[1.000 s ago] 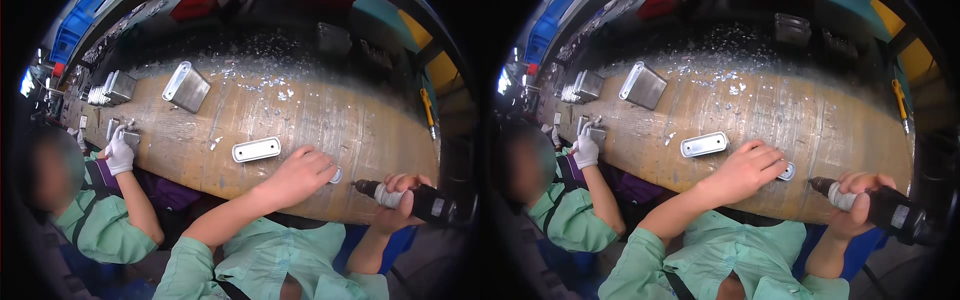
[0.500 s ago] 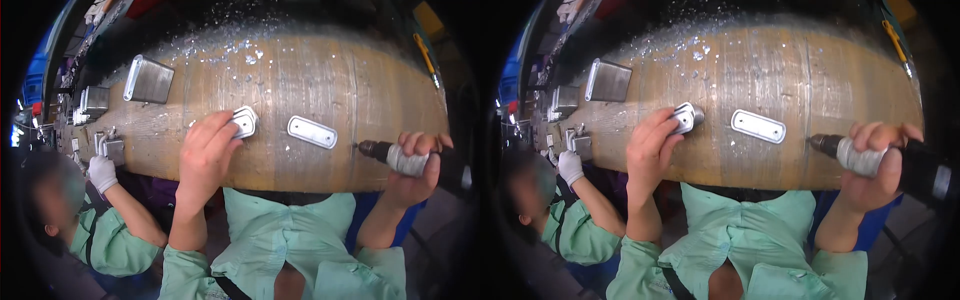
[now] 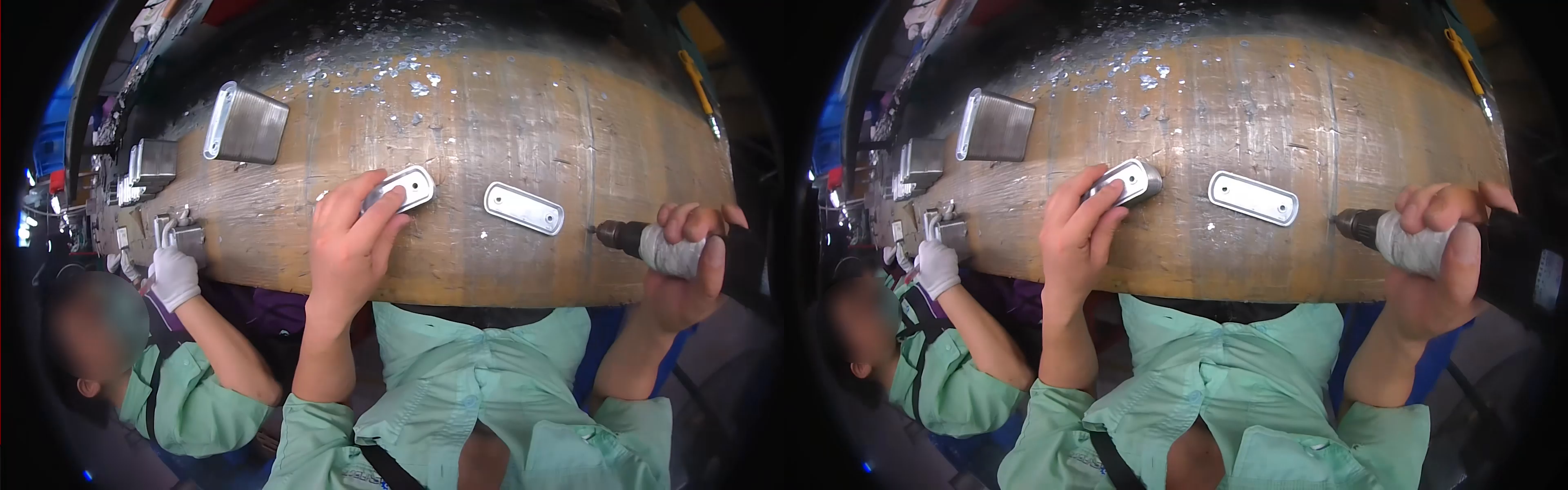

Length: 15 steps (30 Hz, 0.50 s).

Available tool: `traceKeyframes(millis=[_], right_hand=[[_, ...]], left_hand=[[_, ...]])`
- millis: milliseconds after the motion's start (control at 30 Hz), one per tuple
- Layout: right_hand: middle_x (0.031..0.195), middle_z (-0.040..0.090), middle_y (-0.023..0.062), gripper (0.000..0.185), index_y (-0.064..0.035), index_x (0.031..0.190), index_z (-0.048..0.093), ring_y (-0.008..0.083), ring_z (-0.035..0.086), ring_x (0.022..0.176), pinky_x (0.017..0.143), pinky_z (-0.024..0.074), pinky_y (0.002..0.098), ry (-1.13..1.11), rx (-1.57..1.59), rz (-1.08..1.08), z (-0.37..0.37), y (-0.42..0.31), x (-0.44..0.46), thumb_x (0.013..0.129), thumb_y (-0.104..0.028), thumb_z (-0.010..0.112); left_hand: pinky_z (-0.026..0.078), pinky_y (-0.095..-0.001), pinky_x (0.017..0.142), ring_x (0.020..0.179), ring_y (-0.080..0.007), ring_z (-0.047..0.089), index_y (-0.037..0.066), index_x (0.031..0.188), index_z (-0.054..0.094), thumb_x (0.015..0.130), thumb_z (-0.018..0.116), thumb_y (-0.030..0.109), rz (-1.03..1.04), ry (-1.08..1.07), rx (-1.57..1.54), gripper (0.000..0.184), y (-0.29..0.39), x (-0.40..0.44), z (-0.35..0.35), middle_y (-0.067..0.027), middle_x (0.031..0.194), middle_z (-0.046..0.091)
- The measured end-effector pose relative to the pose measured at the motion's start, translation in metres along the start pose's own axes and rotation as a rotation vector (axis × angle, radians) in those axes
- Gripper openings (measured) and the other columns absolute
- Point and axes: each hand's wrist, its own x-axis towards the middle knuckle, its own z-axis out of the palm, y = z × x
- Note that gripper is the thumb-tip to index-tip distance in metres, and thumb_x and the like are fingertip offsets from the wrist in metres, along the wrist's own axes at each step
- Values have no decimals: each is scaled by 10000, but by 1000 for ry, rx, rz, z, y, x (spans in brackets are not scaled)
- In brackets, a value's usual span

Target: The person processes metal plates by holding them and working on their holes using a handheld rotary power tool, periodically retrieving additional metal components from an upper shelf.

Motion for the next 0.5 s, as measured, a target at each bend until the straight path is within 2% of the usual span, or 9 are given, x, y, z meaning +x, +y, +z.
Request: traceKeyframes(millis=[33,100,200,400,500], right_hand=[[899,542,69,488,-41,1324,391,211,520,777,764,428,432,-2,-23,-1,5,-2,1,899,-228,541],[912,550,71,500,-43,1346,370,222,533,783,768,435,441,-54,124,1,16,-8,6,910,-219,540],[907,527,49,467,-61,1334,416,207,506,822,805,386,418,-174,210,-20,32,-6,10,917,-243,517],[951,552,48,473,-55,1367,408,217,522,811,801,416,436,-275,24,-51,56,5,7,942,-248,490],[948,550,44,462,-66,1356,410,215,524,804,798,419,434,-320,44,-30,59,9,8,941,-251,494]], left_hand=[[488,-384,881,1035,-332,625,32,1101,690,788,744,40,-5,6,-20,318,-3,-4,3,-182,1184,633],[477,-383,912,1072,-332,613,36,1136,688,819,718,25,-18,91,-107,319,-16,-17,20,-197,1225,610],[462,-381,951,1108,-333,601,38,1161,685,849,683,5,-64,120,-174,313,-16,-21,28,-213,1262,588],[459,-379,957,1115,-333,601,42,1165,684,851,677,4,-63,123,-195,316,-18,-21,27,-213,1270,585],[459,-378,955,1115,-332,601,42,1163,684,848,680,7,-69,116,-192,317,-18,-21,26,-211,1266,589]])
